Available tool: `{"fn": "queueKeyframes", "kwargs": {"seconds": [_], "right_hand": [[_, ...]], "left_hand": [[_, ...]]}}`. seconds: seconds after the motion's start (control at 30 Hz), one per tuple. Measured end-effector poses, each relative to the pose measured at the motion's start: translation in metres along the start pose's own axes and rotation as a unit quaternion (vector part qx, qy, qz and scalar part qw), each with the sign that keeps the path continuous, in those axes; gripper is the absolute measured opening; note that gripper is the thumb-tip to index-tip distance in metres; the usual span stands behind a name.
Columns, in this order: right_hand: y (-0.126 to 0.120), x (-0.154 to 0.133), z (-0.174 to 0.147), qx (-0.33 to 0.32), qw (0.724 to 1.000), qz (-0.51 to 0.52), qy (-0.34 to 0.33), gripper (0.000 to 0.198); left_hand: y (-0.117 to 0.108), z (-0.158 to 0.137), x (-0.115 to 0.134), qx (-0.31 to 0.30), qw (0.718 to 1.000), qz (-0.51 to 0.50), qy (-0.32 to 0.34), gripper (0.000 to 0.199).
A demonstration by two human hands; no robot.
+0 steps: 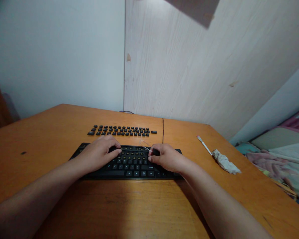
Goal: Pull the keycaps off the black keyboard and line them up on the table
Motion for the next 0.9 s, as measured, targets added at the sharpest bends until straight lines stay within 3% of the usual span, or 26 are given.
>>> {"fn": "queueKeyframes", "kwargs": {"seconds": [0.33,0.57,0.9], "right_hand": [[-0.002,0.005,0.002,-0.053,0.992,0.11,0.01,0.015],[-0.014,0.015,0.005,0.051,0.967,0.234,0.084,0.026],[-0.012,0.007,0.003,0.067,0.951,0.293,0.076,0.026]], "left_hand": [[-0.001,0.0,0.001,0.0,1.0,-0.006,0.004,0.023],[-0.001,0.0,0.002,-0.004,1.0,0.002,0.006,0.025],[-0.001,0.002,0.0,-0.002,0.999,-0.03,0.013,0.025]]}}
Point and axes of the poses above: each hand's wrist, its own z-axis towards the middle knuckle, its own y-axis out of the palm, x = y × z, the point moved 5 cm from there along z, towards the middle knuckle, and after that the axes turned 7 degrees about z, right-handed, at the moved point
